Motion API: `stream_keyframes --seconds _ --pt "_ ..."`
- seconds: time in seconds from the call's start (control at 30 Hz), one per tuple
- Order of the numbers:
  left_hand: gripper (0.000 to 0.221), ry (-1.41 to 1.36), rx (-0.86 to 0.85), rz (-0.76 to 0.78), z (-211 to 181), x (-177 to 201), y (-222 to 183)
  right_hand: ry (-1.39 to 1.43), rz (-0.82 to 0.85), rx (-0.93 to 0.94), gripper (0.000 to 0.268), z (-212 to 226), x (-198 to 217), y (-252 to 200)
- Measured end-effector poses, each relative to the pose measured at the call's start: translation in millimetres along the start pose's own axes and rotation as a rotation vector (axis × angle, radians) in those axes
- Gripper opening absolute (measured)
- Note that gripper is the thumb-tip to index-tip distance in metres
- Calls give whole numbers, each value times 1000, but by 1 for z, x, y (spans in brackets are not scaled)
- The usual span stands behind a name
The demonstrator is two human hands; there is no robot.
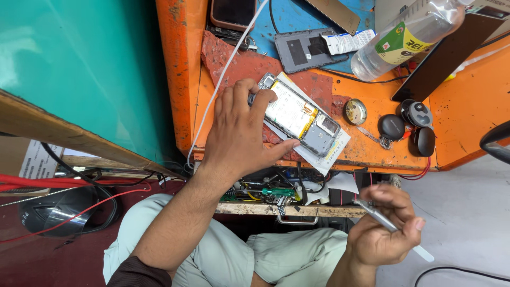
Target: The person pries a small component from a disassembled mobile phone using a metal tool, then positions the component on a white surface to peel off a backing or layer.
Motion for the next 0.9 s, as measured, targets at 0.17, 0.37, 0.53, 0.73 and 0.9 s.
stream_keyframes --seconds 0.17,0.37,0.53,0.73,0.9 --pt "81 7 10 7 -1 2 1 106 -78 -113 43 8 -33 -2" --pt "93 29 -167 -97 7 -4 -1 -108 60 -238 29 13 -60 5" --pt "88 -58 -48 58 7 -3 -1 -233 26 -156 19 11 -64 1" --pt "84 -39 -119 0 2 6 -3 -88 -9 -185 31 14 -71 -2" --pt "94 -20 2 112 -8 4 -5 -209 -19 -100 26 13 -74 -10"
Point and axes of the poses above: each hand's wrist, its own y-axis towards the middle knuckle, its own x-axis out of the back of the hand, z = x × y, the point moved 1 cm from there along y, towards the middle knuckle, and after that the axes turned 4 degrees about -x, right-handed, at the moved point
